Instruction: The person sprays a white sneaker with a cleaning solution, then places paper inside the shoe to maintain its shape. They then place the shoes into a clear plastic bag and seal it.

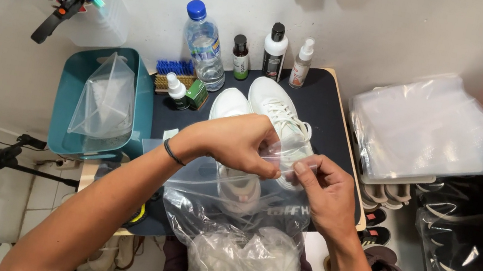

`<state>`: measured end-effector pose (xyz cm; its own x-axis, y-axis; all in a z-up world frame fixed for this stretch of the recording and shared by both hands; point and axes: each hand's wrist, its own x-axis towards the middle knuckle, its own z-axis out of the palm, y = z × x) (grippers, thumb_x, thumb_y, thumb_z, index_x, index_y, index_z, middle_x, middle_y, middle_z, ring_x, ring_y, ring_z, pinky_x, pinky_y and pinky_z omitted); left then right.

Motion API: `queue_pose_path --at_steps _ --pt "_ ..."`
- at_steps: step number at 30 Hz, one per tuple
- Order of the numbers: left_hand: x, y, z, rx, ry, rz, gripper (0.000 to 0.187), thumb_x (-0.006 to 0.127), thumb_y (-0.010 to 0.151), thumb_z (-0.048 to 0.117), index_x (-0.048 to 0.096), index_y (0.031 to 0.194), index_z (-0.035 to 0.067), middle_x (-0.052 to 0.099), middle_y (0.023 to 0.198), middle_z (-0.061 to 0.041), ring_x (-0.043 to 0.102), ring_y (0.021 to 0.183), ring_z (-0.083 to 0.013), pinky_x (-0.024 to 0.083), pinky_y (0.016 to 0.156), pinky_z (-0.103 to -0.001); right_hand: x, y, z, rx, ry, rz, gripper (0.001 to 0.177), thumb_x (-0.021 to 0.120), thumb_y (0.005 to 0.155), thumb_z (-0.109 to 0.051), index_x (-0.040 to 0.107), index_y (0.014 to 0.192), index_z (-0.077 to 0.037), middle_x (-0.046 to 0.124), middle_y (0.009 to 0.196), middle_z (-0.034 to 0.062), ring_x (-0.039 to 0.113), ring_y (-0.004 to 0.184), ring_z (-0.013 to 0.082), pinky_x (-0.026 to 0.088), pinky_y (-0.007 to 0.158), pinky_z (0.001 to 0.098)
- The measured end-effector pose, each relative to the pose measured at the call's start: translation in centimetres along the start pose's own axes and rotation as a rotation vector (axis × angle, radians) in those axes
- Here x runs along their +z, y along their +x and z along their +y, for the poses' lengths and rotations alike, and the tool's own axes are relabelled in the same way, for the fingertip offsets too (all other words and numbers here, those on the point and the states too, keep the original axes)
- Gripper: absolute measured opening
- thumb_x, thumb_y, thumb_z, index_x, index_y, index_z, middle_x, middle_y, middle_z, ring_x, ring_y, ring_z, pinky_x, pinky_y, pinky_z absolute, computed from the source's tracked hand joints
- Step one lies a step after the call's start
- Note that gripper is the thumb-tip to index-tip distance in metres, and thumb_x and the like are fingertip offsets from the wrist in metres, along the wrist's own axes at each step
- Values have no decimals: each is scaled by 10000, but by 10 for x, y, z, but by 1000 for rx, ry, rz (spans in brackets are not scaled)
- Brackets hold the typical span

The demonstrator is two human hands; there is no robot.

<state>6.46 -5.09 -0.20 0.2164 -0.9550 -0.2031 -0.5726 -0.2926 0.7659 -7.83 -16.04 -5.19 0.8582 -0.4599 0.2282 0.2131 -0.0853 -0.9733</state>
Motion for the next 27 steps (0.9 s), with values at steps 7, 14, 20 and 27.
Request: queue_pose_path --at_steps 7,14,20,27 --pt "-4 -7 5 22 17 0 186 609 611 237 603 546 62 543 427 -18 511 424 -154 424 488 -264 3 -1 -1 -18 -34 43 166 584 792 -118 602 670 -6 555 530 71 465 545 58 420 535 197" --pt "2 -5 -15 11 -6 22 189 593 621 232 587 532 65 538 426 -25 499 418 -157 427 491 -270 2 -2 -4 -3 -31 42 156 574 797 -96 592 672 -3 553 552 68 474 574 65 433 576 209" --pt "1 -12 -8 0 20 48 210 589 604 221 525 468 74 441 368 -21 436 392 -137 381 435 -255 4 -2 -1 -13 -2 48 155 577 796 -87 580 674 9 553 559 84 479 578 70 436 588 213" --pt "-2 -16 -2 19 65 64 209 578 612 196 508 459 71 430 374 -36 433 397 -149 360 431 -254 5 0 3 -9 -6 46 153 572 799 -79 588 677 12 554 556 83 482 579 67 434 584 204"
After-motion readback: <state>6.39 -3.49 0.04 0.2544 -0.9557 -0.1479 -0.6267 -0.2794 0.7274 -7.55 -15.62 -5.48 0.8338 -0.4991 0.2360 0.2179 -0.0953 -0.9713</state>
